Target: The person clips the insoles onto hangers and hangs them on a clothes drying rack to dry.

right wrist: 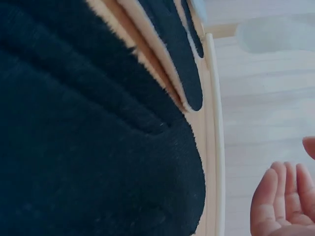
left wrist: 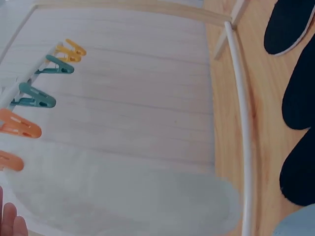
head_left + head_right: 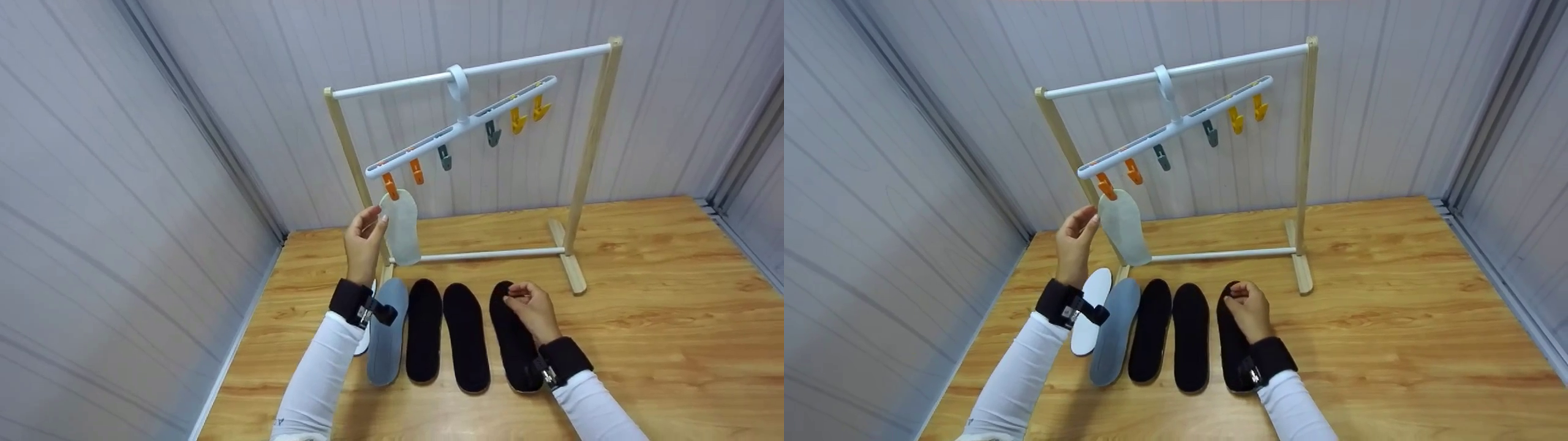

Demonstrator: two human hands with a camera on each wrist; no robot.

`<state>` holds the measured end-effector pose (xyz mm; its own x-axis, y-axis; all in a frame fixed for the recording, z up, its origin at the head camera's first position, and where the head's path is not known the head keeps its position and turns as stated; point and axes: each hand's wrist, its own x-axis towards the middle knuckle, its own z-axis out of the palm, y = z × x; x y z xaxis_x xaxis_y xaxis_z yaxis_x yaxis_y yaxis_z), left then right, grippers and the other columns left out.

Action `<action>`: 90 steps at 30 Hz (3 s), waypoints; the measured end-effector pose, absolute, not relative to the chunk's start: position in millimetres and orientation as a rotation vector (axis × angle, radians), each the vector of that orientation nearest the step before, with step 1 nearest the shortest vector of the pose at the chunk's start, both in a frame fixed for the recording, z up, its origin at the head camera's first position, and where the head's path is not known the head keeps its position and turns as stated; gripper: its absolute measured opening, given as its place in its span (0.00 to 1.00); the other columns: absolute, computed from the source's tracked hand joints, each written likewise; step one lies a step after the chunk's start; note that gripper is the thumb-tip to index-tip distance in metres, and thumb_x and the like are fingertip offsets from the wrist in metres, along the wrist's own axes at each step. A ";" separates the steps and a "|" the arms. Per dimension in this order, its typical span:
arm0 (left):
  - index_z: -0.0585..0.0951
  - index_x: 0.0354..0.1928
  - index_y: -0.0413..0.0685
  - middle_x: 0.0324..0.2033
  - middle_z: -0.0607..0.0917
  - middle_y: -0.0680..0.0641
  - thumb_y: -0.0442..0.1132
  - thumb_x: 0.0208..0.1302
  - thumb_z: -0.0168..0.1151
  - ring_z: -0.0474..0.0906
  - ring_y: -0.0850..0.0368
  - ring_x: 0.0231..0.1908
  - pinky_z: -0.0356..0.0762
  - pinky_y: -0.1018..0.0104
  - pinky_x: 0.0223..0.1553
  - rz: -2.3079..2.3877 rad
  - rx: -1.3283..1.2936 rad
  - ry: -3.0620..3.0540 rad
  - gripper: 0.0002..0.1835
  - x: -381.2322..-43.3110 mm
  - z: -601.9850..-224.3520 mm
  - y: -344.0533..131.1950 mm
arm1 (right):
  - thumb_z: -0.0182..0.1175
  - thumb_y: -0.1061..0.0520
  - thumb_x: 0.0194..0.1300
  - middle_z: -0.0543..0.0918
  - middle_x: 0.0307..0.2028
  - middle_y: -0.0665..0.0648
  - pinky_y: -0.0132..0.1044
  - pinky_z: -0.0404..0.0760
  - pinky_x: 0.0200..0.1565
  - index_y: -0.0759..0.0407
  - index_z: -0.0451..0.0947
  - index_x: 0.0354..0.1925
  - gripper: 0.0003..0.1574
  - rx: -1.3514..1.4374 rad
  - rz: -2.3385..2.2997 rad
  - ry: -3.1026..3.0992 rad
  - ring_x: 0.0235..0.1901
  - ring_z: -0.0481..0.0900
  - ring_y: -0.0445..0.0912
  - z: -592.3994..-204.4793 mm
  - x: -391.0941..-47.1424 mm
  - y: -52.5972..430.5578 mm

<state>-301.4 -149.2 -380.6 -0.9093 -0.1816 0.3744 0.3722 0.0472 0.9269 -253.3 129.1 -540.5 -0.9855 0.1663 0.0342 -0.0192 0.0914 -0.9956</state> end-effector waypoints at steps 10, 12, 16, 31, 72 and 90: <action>0.76 0.50 0.29 0.47 0.80 0.36 0.30 0.62 0.59 0.76 0.53 0.46 0.73 0.64 0.51 -1.916 -0.171 -1.888 0.15 -278.5 -373.8 -140.8 | 0.62 0.66 0.55 0.74 0.49 0.73 0.47 0.73 0.49 0.74 0.71 0.45 0.20 -0.071 1.705 -2.482 0.45 0.75 0.63 -545.5 -250.0 136.2; 0.77 0.49 0.29 0.46 0.80 0.36 0.30 0.63 0.59 0.76 0.54 0.45 0.73 0.65 0.51 -1.917 -0.179 -1.892 0.15 -278.8 -377.4 -140.2 | 0.62 0.65 0.55 0.72 0.50 0.74 0.52 0.71 0.51 0.74 0.70 0.46 0.21 -0.031 1.624 -2.545 0.47 0.73 0.66 -547.5 -248.6 137.8; 0.77 0.49 0.29 0.46 0.81 0.36 0.30 0.63 0.59 0.77 0.55 0.45 0.73 0.65 0.50 -1.921 -0.188 -1.902 0.14 -287.0 -391.4 -140.6 | 0.64 0.62 0.54 0.69 0.49 0.75 0.56 0.68 0.53 0.75 0.68 0.48 0.26 0.030 1.466 -2.643 0.50 0.70 0.68 -552.6 -247.3 140.0; 0.79 0.47 0.33 0.42 0.83 0.43 0.33 0.62 0.61 0.77 0.56 0.44 0.73 0.64 0.50 -1.939 -0.210 -1.914 0.13 -292.4 -413.4 -131.6 | 0.69 0.58 0.48 0.65 0.53 0.78 0.62 0.70 0.49 0.75 0.59 0.59 0.45 0.004 1.243 -2.915 0.49 0.67 0.74 -552.3 -248.5 136.4; 0.79 0.49 0.34 0.44 0.83 0.43 0.35 0.63 0.61 0.78 0.57 0.46 0.72 0.63 0.50 -1.967 -0.281 -2.020 0.15 -296.9 -423.4 -121.3 | 0.59 0.69 0.57 0.73 0.29 0.60 0.37 0.71 0.36 0.73 0.67 0.40 0.14 0.155 1.567 -2.753 0.32 0.73 0.50 -547.0 -239.3 150.2; 0.77 0.50 0.28 0.47 0.80 0.33 0.31 0.63 0.59 0.78 0.56 0.46 0.73 0.64 0.49 -1.955 -0.302 -2.073 0.16 -284.7 -404.2 -115.1 | 0.54 0.65 0.66 0.74 0.36 0.60 0.34 0.75 0.32 0.76 0.64 0.48 0.17 0.362 1.944 -2.595 0.32 0.73 0.43 -536.9 -236.0 166.4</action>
<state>-284.7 -115.1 -404.2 -0.9404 -0.0364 0.3381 0.3353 0.0650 0.9399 -236.0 166.4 -536.9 -0.9683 -0.2474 0.0360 -0.1041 0.2681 -0.9577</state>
